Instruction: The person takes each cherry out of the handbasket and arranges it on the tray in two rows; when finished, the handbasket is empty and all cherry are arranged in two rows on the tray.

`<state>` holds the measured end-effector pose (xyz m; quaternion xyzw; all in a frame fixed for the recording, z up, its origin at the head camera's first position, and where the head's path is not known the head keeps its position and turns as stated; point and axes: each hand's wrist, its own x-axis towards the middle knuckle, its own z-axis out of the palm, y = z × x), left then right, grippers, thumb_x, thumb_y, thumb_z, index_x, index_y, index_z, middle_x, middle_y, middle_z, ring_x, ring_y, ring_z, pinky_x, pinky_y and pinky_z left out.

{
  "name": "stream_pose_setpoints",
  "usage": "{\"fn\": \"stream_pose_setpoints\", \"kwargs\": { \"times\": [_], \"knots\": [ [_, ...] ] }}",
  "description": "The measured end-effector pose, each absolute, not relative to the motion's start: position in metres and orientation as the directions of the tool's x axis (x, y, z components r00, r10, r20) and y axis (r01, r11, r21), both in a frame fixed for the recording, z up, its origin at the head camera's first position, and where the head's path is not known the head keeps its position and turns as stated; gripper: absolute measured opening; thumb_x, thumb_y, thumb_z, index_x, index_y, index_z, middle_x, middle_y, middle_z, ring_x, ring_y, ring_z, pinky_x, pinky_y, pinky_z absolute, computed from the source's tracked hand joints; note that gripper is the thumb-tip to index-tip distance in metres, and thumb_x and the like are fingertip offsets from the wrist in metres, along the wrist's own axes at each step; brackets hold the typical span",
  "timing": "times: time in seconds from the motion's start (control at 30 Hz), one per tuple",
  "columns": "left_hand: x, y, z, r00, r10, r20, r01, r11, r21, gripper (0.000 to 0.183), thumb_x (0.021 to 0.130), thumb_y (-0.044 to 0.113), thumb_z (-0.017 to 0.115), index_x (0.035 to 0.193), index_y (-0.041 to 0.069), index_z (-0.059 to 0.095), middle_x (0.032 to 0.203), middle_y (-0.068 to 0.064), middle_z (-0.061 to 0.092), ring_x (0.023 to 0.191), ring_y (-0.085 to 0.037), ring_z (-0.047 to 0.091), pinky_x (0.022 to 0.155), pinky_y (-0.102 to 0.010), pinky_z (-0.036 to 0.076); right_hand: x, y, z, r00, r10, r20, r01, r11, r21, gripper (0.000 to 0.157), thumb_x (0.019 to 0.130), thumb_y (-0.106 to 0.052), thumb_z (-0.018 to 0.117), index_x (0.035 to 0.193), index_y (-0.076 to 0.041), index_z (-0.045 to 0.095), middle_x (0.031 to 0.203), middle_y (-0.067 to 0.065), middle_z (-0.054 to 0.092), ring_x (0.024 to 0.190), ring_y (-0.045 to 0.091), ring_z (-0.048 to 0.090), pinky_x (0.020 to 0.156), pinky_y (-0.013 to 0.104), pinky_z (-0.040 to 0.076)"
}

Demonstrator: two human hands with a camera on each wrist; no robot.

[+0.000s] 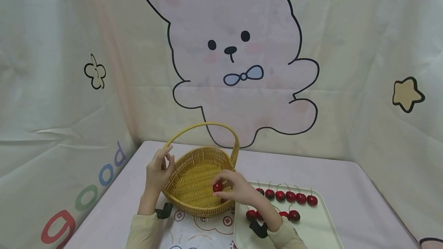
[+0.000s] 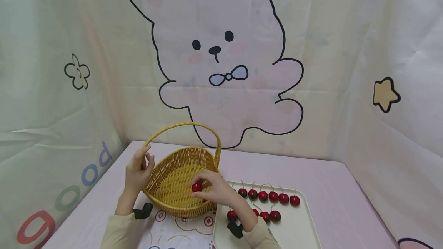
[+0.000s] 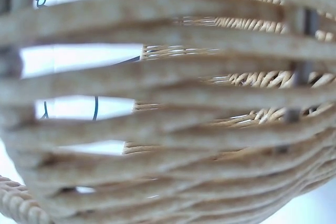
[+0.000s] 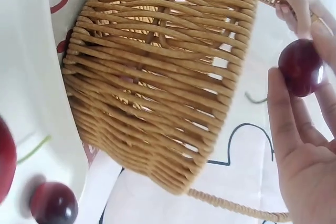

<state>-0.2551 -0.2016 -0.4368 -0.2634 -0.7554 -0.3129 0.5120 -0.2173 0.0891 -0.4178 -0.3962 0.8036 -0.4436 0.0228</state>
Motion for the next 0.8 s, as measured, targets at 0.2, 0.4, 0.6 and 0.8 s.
{"fn": "stream_pose_setpoints", "kwargs": {
  "times": [0.2,0.4,0.6,0.8],
  "knots": [
    [-0.254,-0.201,-0.436,-0.348,0.076,0.934,0.714,0.667,0.212,0.032,0.095,0.022,0.047,0.124,0.01,0.053,0.078,0.002,0.049,0.055,0.006,0.026,0.044,-0.012,0.027,-0.209,0.103,-0.415,-0.684,-0.631,0.367,-0.654,0.308,-0.691,0.022,0.083,-0.023,0.069,0.104,-0.021,0.062,0.101,-0.009,0.06,0.091,0.009,0.056,0.08,0.028,0.051],
    [-0.253,-0.201,-0.436,-0.356,0.074,0.931,0.709,0.671,0.218,0.033,0.095,0.024,0.046,0.124,0.01,0.052,0.078,0.002,0.048,0.055,0.005,0.026,0.044,-0.011,0.026,-0.203,0.115,-0.415,-0.666,-0.591,0.455,-0.718,0.341,-0.607,0.025,0.084,-0.026,0.067,0.109,-0.026,0.062,0.105,-0.009,0.063,0.087,0.011,0.053,0.069,0.029,0.049],
    [-0.252,-0.201,-0.436,-0.344,0.078,0.936,0.712,0.672,0.206,0.033,0.095,0.024,0.046,0.124,0.009,0.052,0.077,0.002,0.048,0.055,0.005,0.025,0.044,-0.011,0.026,-0.192,0.13,-0.412,-0.731,-0.562,0.387,-0.657,0.426,-0.622,0.028,0.086,-0.031,0.064,0.114,-0.033,0.059,0.104,-0.012,0.061,0.083,0.005,0.054,0.062,0.023,0.048],
    [-0.252,-0.2,-0.435,-0.346,0.076,0.935,0.707,0.677,0.206,0.033,0.095,0.024,0.045,0.124,0.01,0.052,0.077,0.002,0.048,0.055,0.005,0.025,0.044,-0.011,0.026,-0.186,0.144,-0.414,-0.722,-0.573,0.387,-0.652,0.378,-0.657,0.03,0.087,-0.023,0.063,0.117,-0.027,0.058,0.111,-0.005,0.062,0.087,0.006,0.057,0.067,0.025,0.051]
  ]
}}
